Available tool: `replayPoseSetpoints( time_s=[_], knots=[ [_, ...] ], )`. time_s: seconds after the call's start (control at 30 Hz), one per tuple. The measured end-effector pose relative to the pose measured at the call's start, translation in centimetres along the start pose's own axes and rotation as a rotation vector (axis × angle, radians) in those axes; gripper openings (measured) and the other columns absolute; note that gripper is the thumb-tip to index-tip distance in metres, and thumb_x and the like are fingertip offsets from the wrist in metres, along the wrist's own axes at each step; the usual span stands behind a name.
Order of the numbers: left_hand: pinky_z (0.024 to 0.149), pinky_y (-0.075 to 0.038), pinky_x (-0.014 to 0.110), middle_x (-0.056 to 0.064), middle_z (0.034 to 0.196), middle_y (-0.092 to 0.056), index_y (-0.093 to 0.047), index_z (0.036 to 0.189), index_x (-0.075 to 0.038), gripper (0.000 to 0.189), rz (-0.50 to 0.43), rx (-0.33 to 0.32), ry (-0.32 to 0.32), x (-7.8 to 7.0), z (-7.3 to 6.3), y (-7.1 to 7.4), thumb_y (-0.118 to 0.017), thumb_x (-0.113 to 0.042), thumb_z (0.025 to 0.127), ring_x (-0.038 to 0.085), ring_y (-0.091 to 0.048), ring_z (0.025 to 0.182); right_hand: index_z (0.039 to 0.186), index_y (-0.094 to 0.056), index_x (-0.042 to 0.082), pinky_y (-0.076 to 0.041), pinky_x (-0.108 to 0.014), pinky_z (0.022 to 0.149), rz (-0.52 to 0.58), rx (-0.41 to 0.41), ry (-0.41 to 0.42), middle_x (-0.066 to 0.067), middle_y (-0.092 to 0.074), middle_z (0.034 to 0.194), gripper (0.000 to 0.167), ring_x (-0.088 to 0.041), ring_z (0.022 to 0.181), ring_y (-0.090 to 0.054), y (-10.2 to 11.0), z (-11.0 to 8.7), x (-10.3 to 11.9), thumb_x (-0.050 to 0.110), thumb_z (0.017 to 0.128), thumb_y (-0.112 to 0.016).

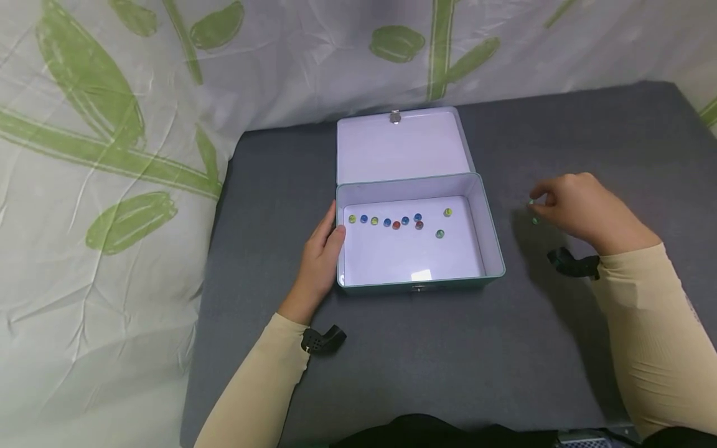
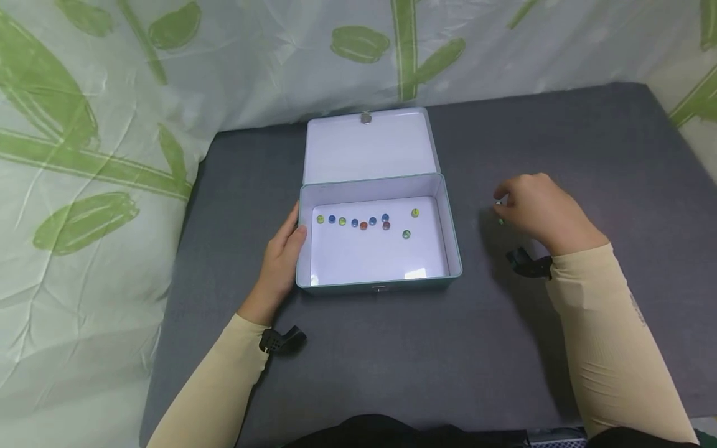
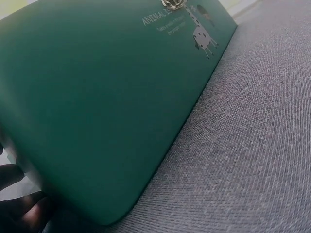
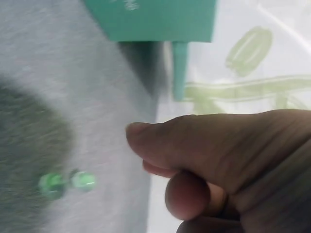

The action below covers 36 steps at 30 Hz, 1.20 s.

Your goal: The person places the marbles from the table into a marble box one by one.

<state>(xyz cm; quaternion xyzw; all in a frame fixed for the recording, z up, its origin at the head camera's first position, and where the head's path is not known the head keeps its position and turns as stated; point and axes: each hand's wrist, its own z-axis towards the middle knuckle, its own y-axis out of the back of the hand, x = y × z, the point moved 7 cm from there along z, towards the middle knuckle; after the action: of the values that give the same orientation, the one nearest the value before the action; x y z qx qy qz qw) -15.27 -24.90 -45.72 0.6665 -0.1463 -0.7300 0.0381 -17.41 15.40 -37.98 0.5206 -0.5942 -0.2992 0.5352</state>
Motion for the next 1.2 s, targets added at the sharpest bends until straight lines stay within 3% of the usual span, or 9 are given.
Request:
replayPoseSetpoints(
  time_s=[0.17, 0.53, 0.87, 1.07, 1.2],
  knots=[
    [0.128, -0.021, 0.041, -0.003, 0.169, -0.033, -0.031, 0.167, -0.018, 0.057, 0.002, -0.001, -0.003, 0.0, 0.0, 0.0, -0.043, -0.032, 0.113, 0.01, -0.025, 0.157, 0.118, -0.071, -0.011, -0.053, -0.06, 0.078, -0.009, 0.047, -0.036, -0.028, -0.073, 0.101, 0.029, -0.039, 0.089, -0.069, -1.3, 0.0, -1.6, 0.01, 0.098, -0.068],
    [0.128, -0.022, 0.042, -0.002, 0.17, -0.033, -0.03, 0.167, -0.014, 0.059, 0.02, -0.007, -0.013, -0.2, 0.0, 0.0, -0.044, -0.032, 0.112, 0.01, -0.025, 0.157, 0.108, -0.076, -0.01, -0.05, -0.066, 0.087, -0.008, 0.003, -0.055, -0.033, -0.072, 0.113, 0.025, -0.052, 0.105, -0.067, -2.4, -0.4, -3.0, 0.01, 0.097, -0.065],
    [0.128, -0.021, 0.043, -0.004, 0.17, -0.032, -0.03, 0.167, -0.019, 0.059, 0.013, -0.002, 0.002, 0.0, -0.1, 0.0, -0.044, -0.034, 0.112, 0.01, -0.025, 0.157, 0.103, -0.078, -0.007, -0.052, -0.061, 0.082, -0.012, -0.045, 0.007, -0.031, -0.074, 0.107, 0.022, -0.042, 0.091, -0.07, -2.3, -0.2, -2.1, 0.007, 0.095, -0.063],
    [0.128, -0.022, 0.042, -0.002, 0.17, -0.034, -0.031, 0.167, -0.015, 0.06, 0.023, -0.01, 0.004, 0.0, 0.0, 0.0, -0.044, -0.034, 0.112, 0.01, -0.025, 0.157, 0.109, -0.075, -0.011, -0.053, -0.057, 0.076, -0.03, -0.037, 0.026, -0.026, -0.074, 0.093, 0.024, -0.034, 0.08, -0.069, -1.4, 0.2, -0.8, 0.006, 0.096, -0.065],
    [0.128, -0.022, 0.042, -0.001, 0.17, -0.034, -0.031, 0.167, -0.015, 0.059, 0.027, -0.01, 0.006, -0.1, 0.0, 0.1, -0.044, -0.033, 0.112, 0.01, -0.026, 0.157, 0.113, -0.074, -0.012, -0.055, -0.059, 0.077, -0.03, -0.036, 0.041, -0.025, -0.074, 0.092, 0.027, -0.034, 0.08, -0.07, -0.5, 0.4, 0.6, 0.009, 0.098, -0.066]
  ],
)
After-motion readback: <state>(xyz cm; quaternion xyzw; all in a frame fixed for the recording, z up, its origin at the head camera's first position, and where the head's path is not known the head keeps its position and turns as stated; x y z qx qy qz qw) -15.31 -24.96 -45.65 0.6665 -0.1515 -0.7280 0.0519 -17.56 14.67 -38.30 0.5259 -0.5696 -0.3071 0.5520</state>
